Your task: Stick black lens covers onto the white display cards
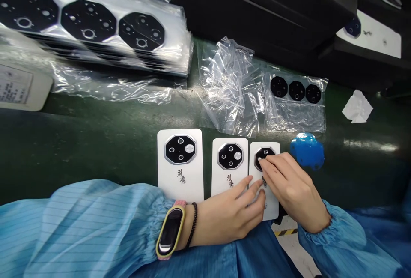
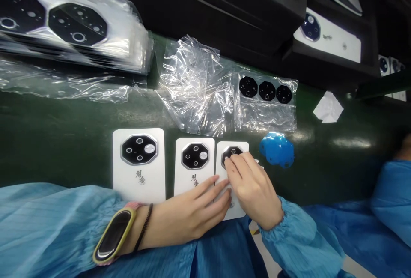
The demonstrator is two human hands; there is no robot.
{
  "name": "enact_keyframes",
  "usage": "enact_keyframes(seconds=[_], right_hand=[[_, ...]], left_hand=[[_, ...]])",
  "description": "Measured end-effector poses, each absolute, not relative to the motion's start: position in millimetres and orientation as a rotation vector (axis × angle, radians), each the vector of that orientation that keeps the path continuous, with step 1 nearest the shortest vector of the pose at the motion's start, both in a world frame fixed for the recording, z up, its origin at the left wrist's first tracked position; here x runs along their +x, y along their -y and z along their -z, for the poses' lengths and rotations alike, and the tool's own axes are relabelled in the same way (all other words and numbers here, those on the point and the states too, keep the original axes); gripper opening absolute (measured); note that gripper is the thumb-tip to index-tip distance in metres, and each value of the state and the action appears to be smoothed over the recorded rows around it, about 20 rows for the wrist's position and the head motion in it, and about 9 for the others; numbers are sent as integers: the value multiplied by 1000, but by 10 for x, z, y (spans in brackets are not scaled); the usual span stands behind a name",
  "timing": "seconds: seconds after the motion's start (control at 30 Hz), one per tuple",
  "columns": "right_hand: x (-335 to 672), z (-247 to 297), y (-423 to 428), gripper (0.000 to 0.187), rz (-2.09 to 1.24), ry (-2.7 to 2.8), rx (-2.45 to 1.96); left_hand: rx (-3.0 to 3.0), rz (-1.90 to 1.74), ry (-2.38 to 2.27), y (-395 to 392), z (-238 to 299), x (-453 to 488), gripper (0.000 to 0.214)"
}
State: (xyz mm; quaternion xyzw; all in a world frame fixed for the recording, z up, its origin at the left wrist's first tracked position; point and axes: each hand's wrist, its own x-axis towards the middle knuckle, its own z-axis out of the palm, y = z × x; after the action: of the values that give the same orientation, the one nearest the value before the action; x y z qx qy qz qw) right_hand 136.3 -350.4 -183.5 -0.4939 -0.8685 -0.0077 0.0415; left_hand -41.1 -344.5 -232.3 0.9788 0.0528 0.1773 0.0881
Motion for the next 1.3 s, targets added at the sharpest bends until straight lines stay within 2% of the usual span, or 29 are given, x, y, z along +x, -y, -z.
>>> enact_keyframes(seconds=[0.5,1.0,1.3], right_hand=[[1350,1813,3495,19,-15,2655,-1479],[1016,1835,3460,14,-369,2408,-1399],[868,1912,3376,21,-248,2523,-1431]], left_hand=[[2910,-633,-162,3454,2333,-421,36],[2834,-771,-120,3471,2322,-438,35],[2731,-810,-134,3489,2389,-467,32]])
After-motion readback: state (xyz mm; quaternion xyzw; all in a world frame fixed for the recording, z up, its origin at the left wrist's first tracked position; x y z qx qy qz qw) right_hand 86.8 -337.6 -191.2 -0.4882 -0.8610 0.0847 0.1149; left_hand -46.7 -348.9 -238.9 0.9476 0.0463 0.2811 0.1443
